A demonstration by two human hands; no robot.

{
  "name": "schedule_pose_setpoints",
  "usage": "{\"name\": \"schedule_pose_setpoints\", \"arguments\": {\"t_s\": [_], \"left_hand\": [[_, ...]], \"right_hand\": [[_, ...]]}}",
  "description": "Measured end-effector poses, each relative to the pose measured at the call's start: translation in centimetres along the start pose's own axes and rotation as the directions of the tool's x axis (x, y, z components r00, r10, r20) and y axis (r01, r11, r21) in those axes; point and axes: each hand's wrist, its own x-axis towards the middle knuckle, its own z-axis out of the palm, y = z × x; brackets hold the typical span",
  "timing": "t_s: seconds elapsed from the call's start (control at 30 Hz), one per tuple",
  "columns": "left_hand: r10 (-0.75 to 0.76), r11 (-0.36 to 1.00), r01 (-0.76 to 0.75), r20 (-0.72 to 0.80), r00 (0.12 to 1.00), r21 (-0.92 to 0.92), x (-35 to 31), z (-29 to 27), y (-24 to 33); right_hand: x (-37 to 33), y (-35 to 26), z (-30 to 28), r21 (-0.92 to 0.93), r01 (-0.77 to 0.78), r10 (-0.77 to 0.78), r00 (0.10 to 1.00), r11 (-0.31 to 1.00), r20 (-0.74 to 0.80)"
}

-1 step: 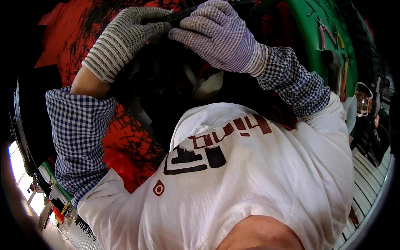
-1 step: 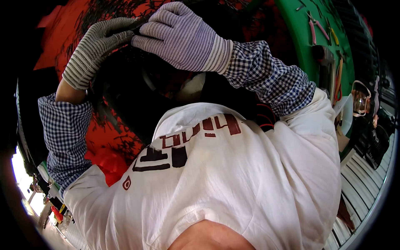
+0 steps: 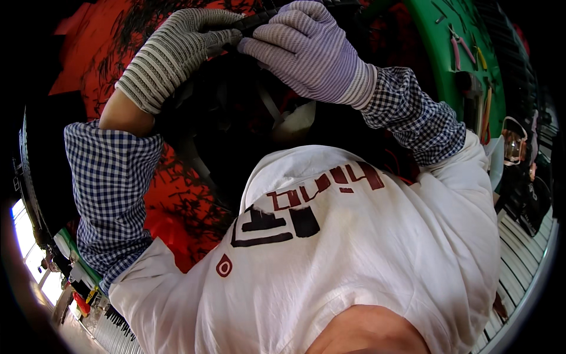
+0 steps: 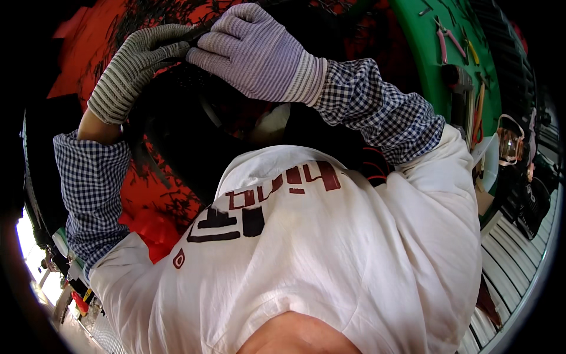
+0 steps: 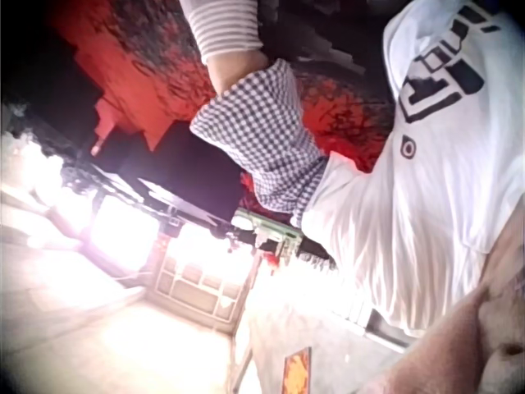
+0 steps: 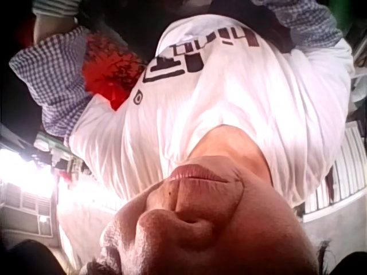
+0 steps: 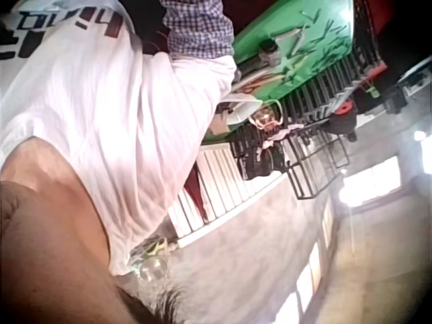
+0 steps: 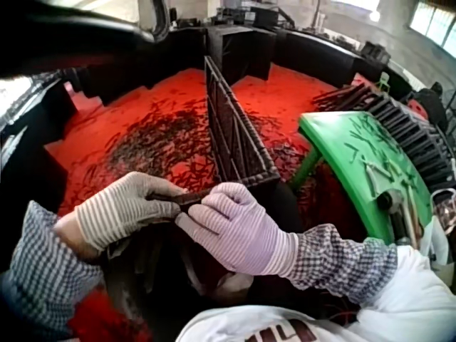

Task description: The person applies black fabric strips to a frame by securing them with a pneumatic stapler and trimming the excess with pliers.

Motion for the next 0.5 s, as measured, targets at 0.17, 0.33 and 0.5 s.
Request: {"name": "schedule_pose_setpoints", "arguments": {"t_s": [0.17, 0.33, 0.5], "left_hand": [[-0.059, 0.997, 0.059, 0.006, 0.998, 0.047, 0.1, 0.1, 0.2], [-0.057, 0.993, 0.054, 0.030, 0.998, 0.102, 0.3, 0.1, 0.9], [-0.112, 0.990, 0.112, -0.005, 0.994, 0.088, 0.3, 0.5, 0.6]], "right_hand": [[0.4, -1.1, -0.2, -0.062, -0.104, 0.111, 0.986, 0.993, 0.126], [-1.6, -0.9, 1.4, -0.289, -0.001, 0.061, 0.978, 0.957, 0.200], [-2.3, 0.4, 0.3, -0.049, -0.083, 0.085, 0.995, 0.995, 0.043]]}}
